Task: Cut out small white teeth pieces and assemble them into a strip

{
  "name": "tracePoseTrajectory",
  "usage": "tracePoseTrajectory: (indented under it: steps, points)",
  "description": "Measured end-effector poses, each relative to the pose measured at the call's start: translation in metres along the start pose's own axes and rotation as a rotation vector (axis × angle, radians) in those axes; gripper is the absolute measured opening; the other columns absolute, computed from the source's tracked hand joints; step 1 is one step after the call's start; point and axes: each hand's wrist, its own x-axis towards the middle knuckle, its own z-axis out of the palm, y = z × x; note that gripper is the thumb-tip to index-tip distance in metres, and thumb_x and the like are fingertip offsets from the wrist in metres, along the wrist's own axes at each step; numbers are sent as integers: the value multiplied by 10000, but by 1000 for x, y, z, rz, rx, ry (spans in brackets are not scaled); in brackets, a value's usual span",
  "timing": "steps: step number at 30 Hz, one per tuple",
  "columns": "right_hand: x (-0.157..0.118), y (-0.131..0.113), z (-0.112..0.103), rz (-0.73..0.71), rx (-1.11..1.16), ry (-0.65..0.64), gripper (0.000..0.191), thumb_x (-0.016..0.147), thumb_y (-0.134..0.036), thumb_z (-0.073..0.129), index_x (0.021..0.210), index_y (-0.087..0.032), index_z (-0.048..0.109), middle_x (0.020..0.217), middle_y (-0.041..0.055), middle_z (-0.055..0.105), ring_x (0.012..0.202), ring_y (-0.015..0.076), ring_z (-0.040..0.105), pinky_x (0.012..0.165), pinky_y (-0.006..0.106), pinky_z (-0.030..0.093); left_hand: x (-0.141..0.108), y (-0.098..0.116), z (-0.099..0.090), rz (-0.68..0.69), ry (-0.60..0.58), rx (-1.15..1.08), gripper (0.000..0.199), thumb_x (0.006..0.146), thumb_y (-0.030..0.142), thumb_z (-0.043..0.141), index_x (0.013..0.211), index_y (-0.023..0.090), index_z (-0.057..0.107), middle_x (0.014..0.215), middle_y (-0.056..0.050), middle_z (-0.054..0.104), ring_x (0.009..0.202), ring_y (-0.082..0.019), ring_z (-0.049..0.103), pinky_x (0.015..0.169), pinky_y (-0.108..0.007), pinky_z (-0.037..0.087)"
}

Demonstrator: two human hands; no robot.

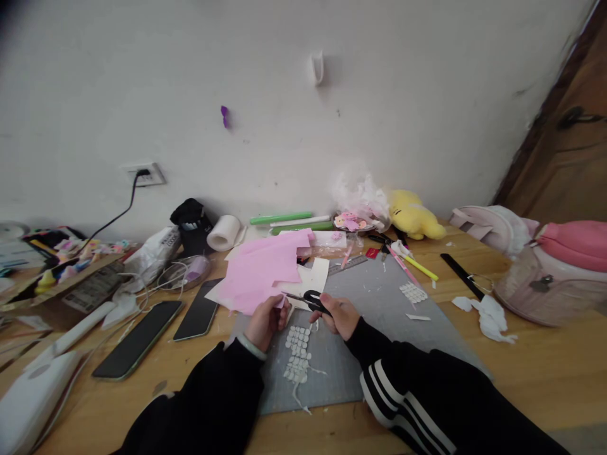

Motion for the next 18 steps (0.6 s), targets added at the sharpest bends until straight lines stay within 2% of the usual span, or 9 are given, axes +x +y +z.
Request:
tracePoseTrajectory:
  steps: [6, 13, 18]
  points:
    - [1, 2, 0, -14, 1, -5, 619, 621, -699, 435, 496, -115, 600, 258, -103, 220, 250, 28, 160, 303, 221, 72, 1, 0, 0, 3, -1, 10, 296, 686, 407, 480, 544, 151, 517, 358, 58, 381, 302, -50, 298, 351, -203, 182]
    - [3, 8, -3, -41, 15, -50, 733, 511, -825, 382, 524, -126, 602, 269, -108, 202, 261, 31, 137, 303, 222, 83, 2, -3, 0, 30, 11, 16, 310, 681, 431, 498, 564, 147, 540, 342, 66, 383, 291, -50, 304, 348, -207, 193]
    - [6, 13, -6, -39, 40, -95, 741, 458, -839, 401, 527, -127, 590, 280, -113, 194, 276, 24, 123, 308, 219, 80, 2, -3, 0, 54, 15, 23, 311, 676, 432, 508, 575, 142, 556, 345, 63, 402, 287, -50, 307, 346, -212, 190]
